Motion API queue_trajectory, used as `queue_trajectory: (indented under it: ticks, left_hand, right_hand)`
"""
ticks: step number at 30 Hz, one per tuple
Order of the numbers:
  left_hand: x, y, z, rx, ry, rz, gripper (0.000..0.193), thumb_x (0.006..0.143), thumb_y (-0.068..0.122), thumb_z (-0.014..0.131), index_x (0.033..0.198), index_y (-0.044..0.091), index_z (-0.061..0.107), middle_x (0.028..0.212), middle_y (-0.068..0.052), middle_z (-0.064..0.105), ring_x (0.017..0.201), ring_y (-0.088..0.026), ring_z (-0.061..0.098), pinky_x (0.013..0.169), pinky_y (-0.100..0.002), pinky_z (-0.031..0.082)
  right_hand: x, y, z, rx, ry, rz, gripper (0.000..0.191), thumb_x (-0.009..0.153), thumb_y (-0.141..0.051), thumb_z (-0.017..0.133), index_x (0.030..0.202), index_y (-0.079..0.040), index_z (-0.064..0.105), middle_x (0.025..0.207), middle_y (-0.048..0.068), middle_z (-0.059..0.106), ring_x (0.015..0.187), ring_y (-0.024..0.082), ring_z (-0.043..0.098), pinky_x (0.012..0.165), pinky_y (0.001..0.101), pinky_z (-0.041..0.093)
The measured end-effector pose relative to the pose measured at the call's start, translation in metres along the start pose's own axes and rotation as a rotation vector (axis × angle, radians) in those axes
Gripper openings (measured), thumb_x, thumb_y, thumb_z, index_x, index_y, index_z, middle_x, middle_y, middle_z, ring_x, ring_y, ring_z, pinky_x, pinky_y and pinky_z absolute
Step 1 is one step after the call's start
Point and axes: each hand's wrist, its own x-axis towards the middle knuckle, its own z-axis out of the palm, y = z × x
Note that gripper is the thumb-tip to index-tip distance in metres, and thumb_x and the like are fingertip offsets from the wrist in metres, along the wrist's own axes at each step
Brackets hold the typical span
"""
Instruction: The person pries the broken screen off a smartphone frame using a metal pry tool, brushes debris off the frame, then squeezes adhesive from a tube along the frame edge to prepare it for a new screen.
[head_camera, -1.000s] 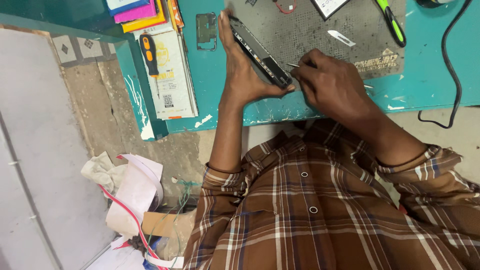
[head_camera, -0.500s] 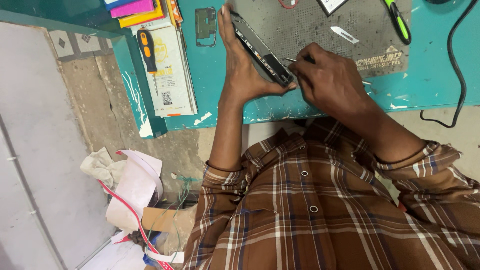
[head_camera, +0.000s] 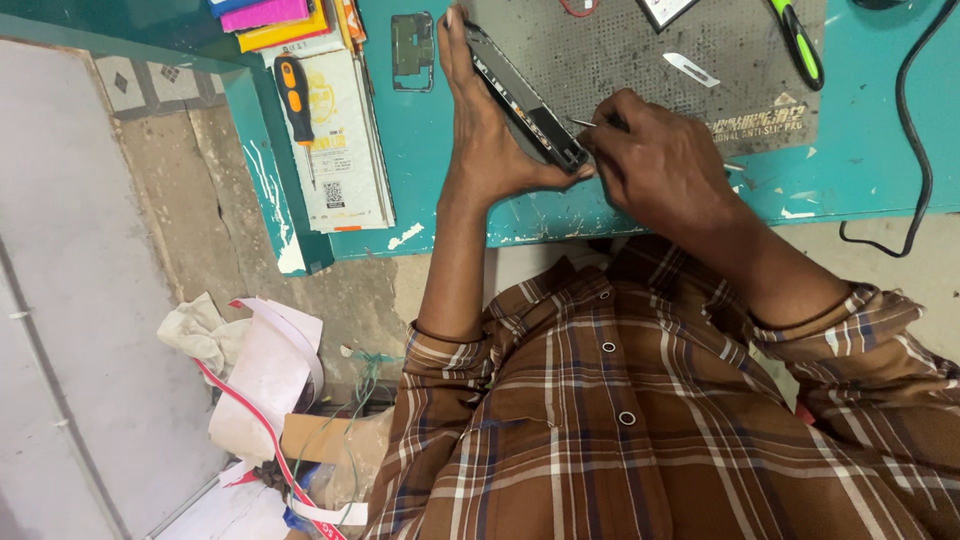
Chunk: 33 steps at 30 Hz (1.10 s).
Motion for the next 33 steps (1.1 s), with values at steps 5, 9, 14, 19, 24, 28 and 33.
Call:
queue_trajectory:
  ticks: [5, 9, 14, 19, 24, 28, 33]
  left_hand:
    - [0.002, 0.006, -0.002, -0.013, -0.004, -0.023, 0.185, 0.039, 0.064, 0.111, 0.159, 0.004, -0.016, 0.167, -0.029, -0.001, 0.160, -0.050, 0.003, 0.135, -0.061, 0.023]
    - [0.004, 0.008, -0.004, -0.021, -0.017, -0.047, 0.185, 0.038, 0.063, 0.111, 0.159, 0.003, -0.017, 0.167, -0.030, 0.000, 0.160, -0.050, 0.004, 0.135, -0.061, 0.023]
    - [0.004, 0.008, -0.004, -0.040, -0.015, -0.048, 0.185, 0.039, 0.062, 0.111, 0.160, 0.004, -0.017, 0.167, -0.029, 0.001, 0.160, -0.050, 0.004, 0.136, -0.060, 0.023]
    - [0.003, 0.007, -0.003, -0.056, -0.008, -0.044, 0.185, 0.040, 0.062, 0.111, 0.160, 0.004, -0.017, 0.168, -0.028, 0.001, 0.162, -0.049, 0.005, 0.137, -0.059, 0.023]
    - [0.003, 0.004, -0.001, -0.025, -0.014, -0.028, 0.187, 0.038, 0.066, 0.110, 0.159, 0.005, -0.018, 0.167, -0.029, -0.002, 0.160, -0.050, 0.002, 0.135, -0.061, 0.021]
    - [0.003, 0.002, 0.000, 0.005, -0.011, -0.008, 0.187, 0.036, 0.068, 0.109, 0.159, 0.006, -0.017, 0.166, -0.030, -0.003, 0.159, -0.050, 0.001, 0.134, -0.063, 0.022]
    - [0.002, 0.001, -0.001, -0.029, -0.012, -0.032, 0.186, 0.036, 0.067, 0.109, 0.159, 0.006, -0.018, 0.166, -0.031, -0.003, 0.159, -0.050, 0.001, 0.134, -0.063, 0.024]
  right_hand:
    - [-0.004, -0.001, -0.002, 0.035, 0.072, -0.026, 0.015, 0.093, -0.002, 0.073, 0.107, 0.001, 0.074, 0.106, 0.013, 0.068, 0.086, 0.028, 0.071, 0.071, 0.0394, 0.058]
    - [-0.002, 0.000, -0.001, 0.032, 0.073, -0.015, 0.015, 0.092, -0.002, 0.074, 0.107, -0.001, 0.076, 0.104, 0.012, 0.068, 0.085, 0.028, 0.071, 0.070, 0.0403, 0.058]
    - [-0.003, 0.001, 0.000, 0.027, 0.060, -0.019, 0.016, 0.091, -0.001, 0.073, 0.107, 0.000, 0.075, 0.106, 0.013, 0.068, 0.087, 0.028, 0.072, 0.070, 0.0394, 0.058]
    - [-0.005, 0.001, 0.000, 0.015, 0.062, -0.023, 0.015, 0.092, -0.001, 0.074, 0.107, 0.000, 0.074, 0.106, 0.014, 0.068, 0.089, 0.028, 0.072, 0.071, 0.0393, 0.059]
    - [-0.002, -0.003, -0.004, -0.021, 0.052, -0.031, 0.016, 0.090, 0.000, 0.074, 0.107, 0.000, 0.075, 0.106, 0.014, 0.068, 0.088, 0.028, 0.071, 0.068, 0.0387, 0.058]
    - [-0.002, -0.009, -0.010, 0.033, 0.076, -0.032, 0.019, 0.092, 0.002, 0.073, 0.111, 0.001, 0.074, 0.107, 0.013, 0.067, 0.090, 0.028, 0.071, 0.072, 0.0385, 0.059]
    - [0.001, -0.010, -0.010, 0.033, 0.069, -0.031, 0.021, 0.089, 0.001, 0.074, 0.110, 0.001, 0.073, 0.104, 0.014, 0.067, 0.089, 0.030, 0.071, 0.070, 0.0397, 0.057]
